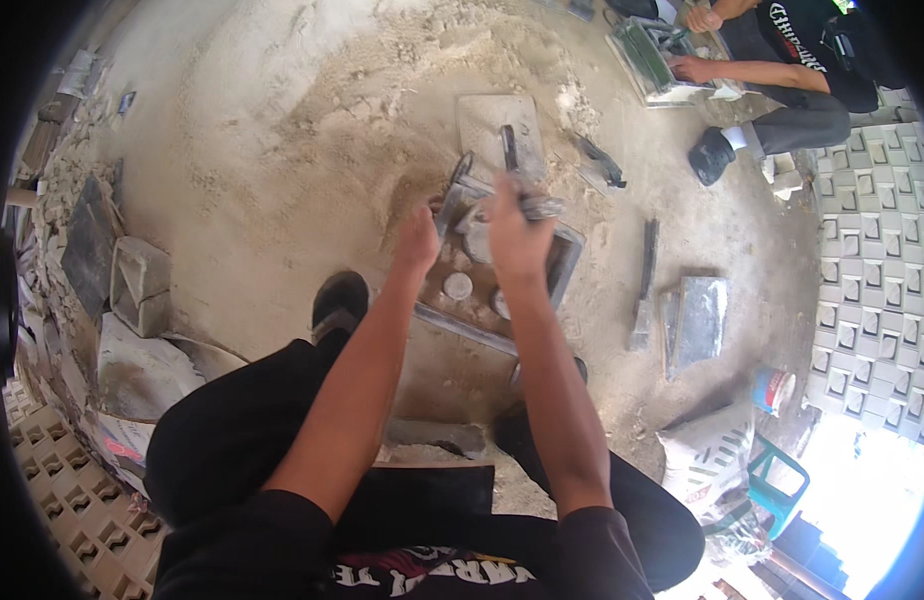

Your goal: The person fills a metal mold with sand and cement mixture, levels it with a wooden tool, and then compacts the mixture into cylindrical forms using a pipe-like tool.

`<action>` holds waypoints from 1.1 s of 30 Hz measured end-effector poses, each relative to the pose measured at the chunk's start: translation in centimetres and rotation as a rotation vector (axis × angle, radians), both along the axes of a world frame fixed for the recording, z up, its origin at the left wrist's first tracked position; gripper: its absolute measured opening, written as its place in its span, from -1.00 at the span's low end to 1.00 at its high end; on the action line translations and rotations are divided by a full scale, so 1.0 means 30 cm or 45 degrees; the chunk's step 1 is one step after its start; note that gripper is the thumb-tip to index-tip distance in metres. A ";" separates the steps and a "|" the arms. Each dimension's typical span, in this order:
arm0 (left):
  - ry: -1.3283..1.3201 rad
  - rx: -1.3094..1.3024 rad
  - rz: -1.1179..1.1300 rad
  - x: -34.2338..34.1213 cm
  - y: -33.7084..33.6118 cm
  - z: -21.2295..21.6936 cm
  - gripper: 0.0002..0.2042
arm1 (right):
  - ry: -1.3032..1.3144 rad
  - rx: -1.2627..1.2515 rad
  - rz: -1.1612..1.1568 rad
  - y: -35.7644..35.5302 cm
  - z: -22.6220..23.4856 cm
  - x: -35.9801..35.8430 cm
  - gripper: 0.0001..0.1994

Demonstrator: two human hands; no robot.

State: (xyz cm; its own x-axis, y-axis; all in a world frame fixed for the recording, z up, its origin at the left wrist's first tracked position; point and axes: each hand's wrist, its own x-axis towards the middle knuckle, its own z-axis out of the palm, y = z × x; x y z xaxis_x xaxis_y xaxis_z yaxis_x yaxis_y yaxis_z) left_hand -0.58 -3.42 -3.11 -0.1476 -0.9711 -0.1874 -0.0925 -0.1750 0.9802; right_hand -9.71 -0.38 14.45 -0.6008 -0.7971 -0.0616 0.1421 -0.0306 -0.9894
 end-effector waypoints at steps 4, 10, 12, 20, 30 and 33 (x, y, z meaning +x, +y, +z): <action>-0.025 -0.044 0.012 0.009 0.006 -0.135 -0.51 | -0.089 -0.194 0.042 0.068 -0.012 -0.014 -0.72; -0.224 0.073 -0.209 0.063 0.090 -0.007 -0.47 | 0.099 -0.043 0.038 0.067 0.015 0.002 -0.59; -0.185 -0.061 -0.167 0.044 0.127 -0.007 -0.46 | 0.405 -0.033 0.004 0.125 -0.070 -0.013 -0.60; -0.175 0.282 0.123 0.085 0.166 -0.049 -0.39 | 0.192 -0.072 -0.069 0.167 -0.058 0.071 -0.62; -0.514 0.400 0.306 0.096 0.155 0.014 -0.30 | 0.201 0.055 -0.043 0.184 0.030 0.095 -0.61; -0.626 0.386 0.327 0.088 0.160 0.053 -0.28 | 0.116 0.053 -0.071 0.194 0.114 0.103 -0.60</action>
State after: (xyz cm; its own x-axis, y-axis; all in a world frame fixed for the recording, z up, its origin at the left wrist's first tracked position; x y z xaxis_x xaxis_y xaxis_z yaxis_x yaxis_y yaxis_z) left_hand 2.07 1.38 -1.51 0.2568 -0.8571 -0.4467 -0.4374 -0.5152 0.7370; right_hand -6.62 5.44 17.86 -0.6487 -0.7601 -0.0374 0.0509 0.0057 -0.9987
